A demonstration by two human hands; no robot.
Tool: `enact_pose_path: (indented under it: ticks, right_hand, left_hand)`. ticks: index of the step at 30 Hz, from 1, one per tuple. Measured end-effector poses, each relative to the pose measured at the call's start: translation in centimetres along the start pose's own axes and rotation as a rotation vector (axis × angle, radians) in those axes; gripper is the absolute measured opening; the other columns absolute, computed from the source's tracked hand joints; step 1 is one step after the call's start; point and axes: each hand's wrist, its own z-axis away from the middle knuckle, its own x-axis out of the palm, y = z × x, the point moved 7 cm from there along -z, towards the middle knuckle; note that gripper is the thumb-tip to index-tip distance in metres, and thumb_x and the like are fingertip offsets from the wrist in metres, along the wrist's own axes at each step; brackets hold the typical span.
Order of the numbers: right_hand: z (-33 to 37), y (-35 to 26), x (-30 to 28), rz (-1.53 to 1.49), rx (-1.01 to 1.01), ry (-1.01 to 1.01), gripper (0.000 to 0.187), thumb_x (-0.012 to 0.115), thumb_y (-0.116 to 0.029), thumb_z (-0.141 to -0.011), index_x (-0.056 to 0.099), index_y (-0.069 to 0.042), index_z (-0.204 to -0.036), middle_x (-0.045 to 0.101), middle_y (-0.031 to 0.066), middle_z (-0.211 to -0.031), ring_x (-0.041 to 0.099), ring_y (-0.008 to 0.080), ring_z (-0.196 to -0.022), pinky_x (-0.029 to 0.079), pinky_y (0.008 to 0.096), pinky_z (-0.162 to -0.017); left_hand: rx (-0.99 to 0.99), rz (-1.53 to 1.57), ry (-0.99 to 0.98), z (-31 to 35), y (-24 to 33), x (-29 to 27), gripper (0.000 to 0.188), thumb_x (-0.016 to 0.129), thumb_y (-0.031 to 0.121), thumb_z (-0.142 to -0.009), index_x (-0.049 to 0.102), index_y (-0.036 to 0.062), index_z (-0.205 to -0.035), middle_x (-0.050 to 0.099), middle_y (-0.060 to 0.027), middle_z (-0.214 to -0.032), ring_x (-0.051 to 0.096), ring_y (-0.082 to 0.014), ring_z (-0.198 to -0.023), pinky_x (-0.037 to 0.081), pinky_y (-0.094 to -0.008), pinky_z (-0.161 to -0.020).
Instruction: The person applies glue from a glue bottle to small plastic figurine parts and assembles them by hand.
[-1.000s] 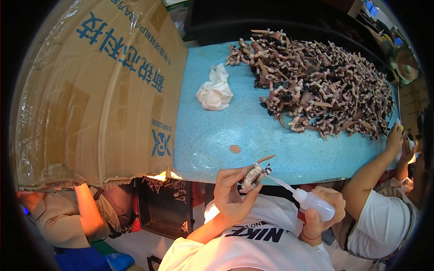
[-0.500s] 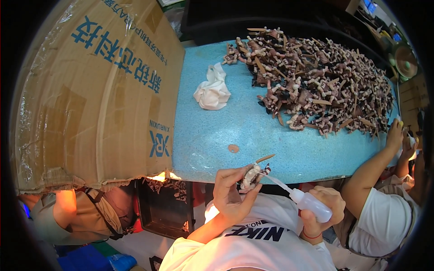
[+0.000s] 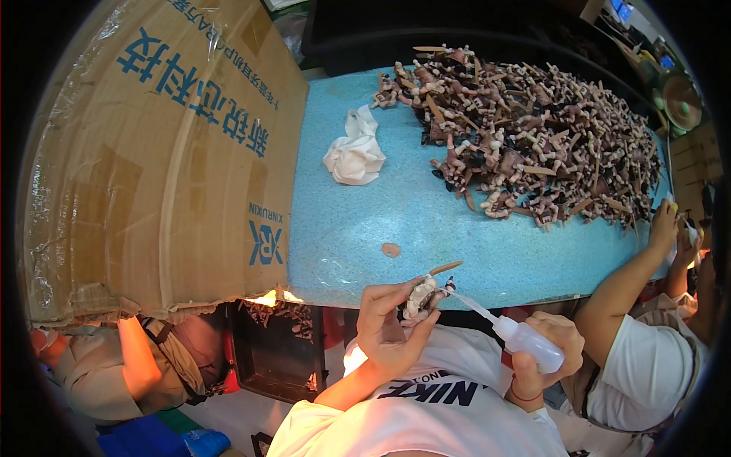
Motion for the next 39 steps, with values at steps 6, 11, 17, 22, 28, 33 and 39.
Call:
enact_pose_path:
  ticks: [6,11,17,22,28,33,39]
  right_hand:
    - [-0.18,-0.10,0.12,0.008,-0.001,-0.042,0.035,0.072,-0.021,-0.066,0.052,0.007,-0.076,0.055,0.0113,-0.051,0.049,0.0176,-0.035,0.039,0.0262,-0.034]
    - [0.27,-0.04,-0.37,0.016,-0.036,0.027,0.036,0.071,-0.023,-0.067,0.052,0.006,-0.077,0.054,0.0108,-0.049,0.048,0.0172,-0.034,0.040,0.0261,-0.035]
    - [0.31,-0.18,-0.10,0.031,-0.030,-0.071,0.037,0.071,-0.023,-0.066,0.053,0.006,-0.080,0.054,0.0100,-0.050,0.049,0.0181,-0.034,0.041,0.0269,-0.036]
    - [0.08,-0.45,0.16,0.015,-0.049,-0.042,0.035,0.072,-0.021,-0.066,0.053,0.006,-0.080,0.054,0.0098,-0.051,0.049,0.0190,-0.035,0.041,0.0264,-0.036]
    - [0.13,-0.46,0.29,0.042,-0.040,-0.096,0.036,0.072,-0.021,-0.067,0.054,0.006,-0.081,0.054,0.0092,-0.051,0.050,0.0187,-0.036,0.039,0.0262,-0.035]
    - [0.16,-0.49,0.06,0.053,-0.056,-0.055,0.036,0.072,-0.022,-0.067,0.054,0.006,-0.081,0.054,0.0086,-0.051,0.049,0.0181,-0.036,0.039,0.0259,-0.035]
    - [0.10,-0.50,0.41,0.064,-0.061,-0.137,0.036,0.072,-0.022,-0.067,0.054,0.006,-0.081,0.056,0.0097,-0.053,0.050,0.0182,-0.036,0.039,0.0262,-0.035]
  left_hand:
    - [-0.030,0.039,0.016,0.25,-0.44,-0.12,0.049,0.068,-0.013,-0.064,0.051,-0.0017,-0.109,0.048,-0.0139,-0.103,0.056,-0.0228,-0.094,0.047,-0.0306,-0.082]
    - [-0.032,0.032,0.012,0.13,-0.20,-0.21,0.050,0.068,-0.012,-0.064,0.051,-0.0025,-0.109,0.048,-0.0132,-0.103,0.056,-0.0212,-0.093,0.045,-0.0301,-0.083]
    - [-0.058,0.071,0.015,0.19,-0.28,-0.13,0.049,0.068,-0.012,-0.064,0.051,-0.0024,-0.109,0.048,-0.0133,-0.103,0.056,-0.0217,-0.094,0.045,-0.0305,-0.084]
    - [-0.039,0.061,0.006,0.20,-0.19,-0.09,0.049,0.068,-0.012,-0.065,0.050,-0.0019,-0.109,0.048,-0.0139,-0.103,0.056,-0.0228,-0.096,0.045,-0.0314,-0.085]
    - [-0.050,0.048,0.008,0.42,-0.45,-0.25,0.049,0.068,-0.012,-0.065,0.050,-0.0016,-0.109,0.048,-0.0144,-0.104,0.055,-0.0236,-0.097,0.045,-0.0317,-0.085]
    - [-0.048,0.048,0.007,0.28,-0.36,-0.15,0.049,0.069,-0.011,-0.065,0.050,-0.0015,-0.109,0.048,-0.0148,-0.104,0.055,-0.0240,-0.097,0.045,-0.0320,-0.085]
    - [-0.045,0.040,0.003,0.36,-0.43,-0.15,0.049,0.069,-0.011,-0.065,0.050,-0.0019,-0.109,0.048,-0.0150,-0.104,0.055,-0.0245,-0.097,0.045,-0.0324,-0.085]
